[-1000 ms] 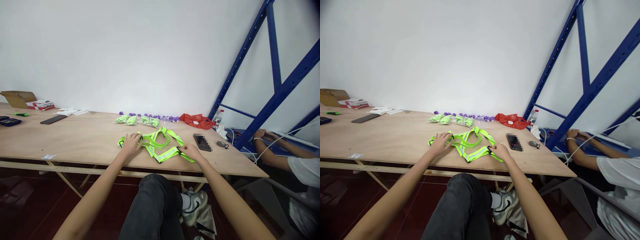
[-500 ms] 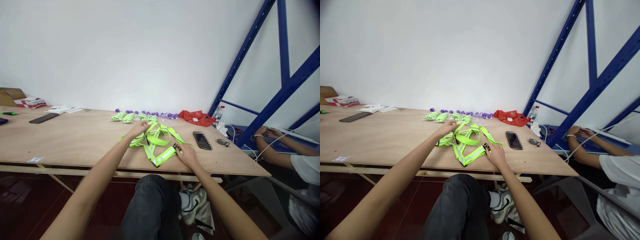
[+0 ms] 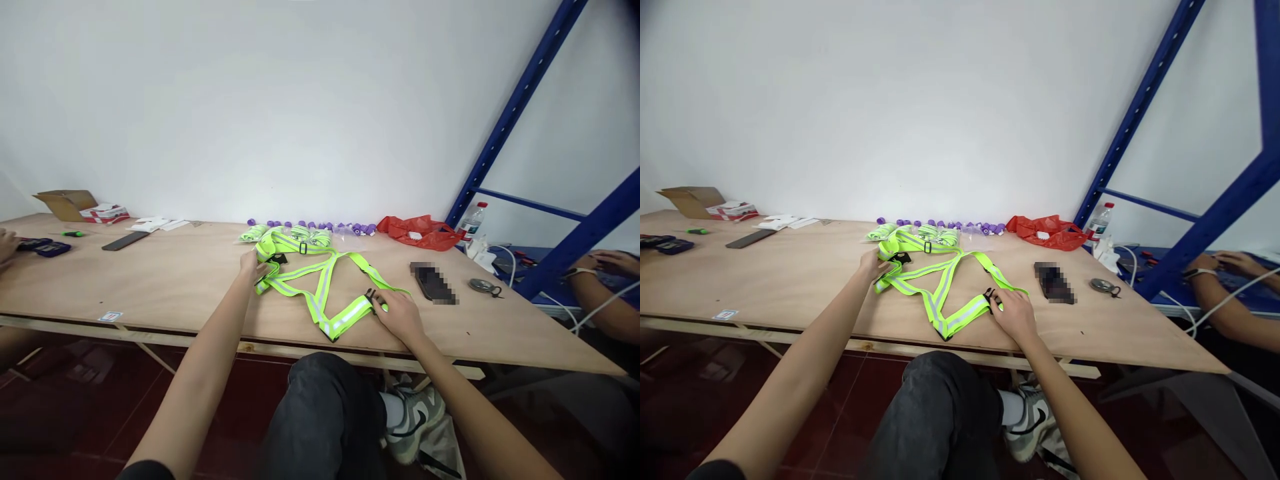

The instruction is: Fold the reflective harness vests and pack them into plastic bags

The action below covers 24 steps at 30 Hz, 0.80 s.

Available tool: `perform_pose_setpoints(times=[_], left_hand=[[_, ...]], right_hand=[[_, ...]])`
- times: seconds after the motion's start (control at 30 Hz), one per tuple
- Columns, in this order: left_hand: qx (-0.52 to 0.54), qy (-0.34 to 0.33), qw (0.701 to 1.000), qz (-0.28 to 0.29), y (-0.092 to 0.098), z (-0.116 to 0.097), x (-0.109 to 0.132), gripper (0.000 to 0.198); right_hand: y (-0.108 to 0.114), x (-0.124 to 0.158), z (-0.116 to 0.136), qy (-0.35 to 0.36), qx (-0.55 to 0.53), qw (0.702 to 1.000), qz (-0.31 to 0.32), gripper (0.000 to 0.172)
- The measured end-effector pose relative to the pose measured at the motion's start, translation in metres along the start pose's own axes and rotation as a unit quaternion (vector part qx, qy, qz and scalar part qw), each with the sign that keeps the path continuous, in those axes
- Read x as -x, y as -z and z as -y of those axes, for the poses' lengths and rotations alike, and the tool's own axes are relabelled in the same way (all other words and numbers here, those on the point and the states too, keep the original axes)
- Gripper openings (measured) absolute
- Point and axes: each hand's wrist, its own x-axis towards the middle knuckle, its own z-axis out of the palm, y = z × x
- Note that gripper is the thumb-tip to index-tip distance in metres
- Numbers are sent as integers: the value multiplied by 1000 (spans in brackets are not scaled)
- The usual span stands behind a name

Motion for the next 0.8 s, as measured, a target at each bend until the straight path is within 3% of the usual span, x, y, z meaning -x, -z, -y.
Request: perform_pose_setpoints(times=[0.17, 0.23, 0.3, 0.4, 0.47, 0.63, 0.73, 0.8], left_hand=[[-126, -56, 990, 0, 6, 6, 15, 80], [-198, -102, 974, 40, 5, 7, 27, 89], [-333, -169, 921, 111, 4, 11, 40, 83], [-483, -246, 819, 188, 9, 21, 59, 52], [-495, -264, 803, 201, 17, 28, 72, 40], [-546, -291, 762, 192, 44, 34, 99, 45], [-602, -277, 731, 164, 63, 33, 109, 49], [-618, -259, 727, 149, 75, 31, 110, 49]], right_hand=[[1, -1, 2, -6, 0, 1000, -14, 19], [4, -1, 3, -13, -1, 999, -35, 22], [8, -1, 5, -21, -3, 998, -63, 24], [18, 4, 8, -26, 7, 995, -100, 24], [25, 13, 10, -9, 30, 995, -99, 25], [38, 47, 4, 40, 100, 994, -21, 25], [42, 59, -7, 14, 124, 992, -8, 24], [42, 62, -16, -18, 121, 992, -1, 23]])
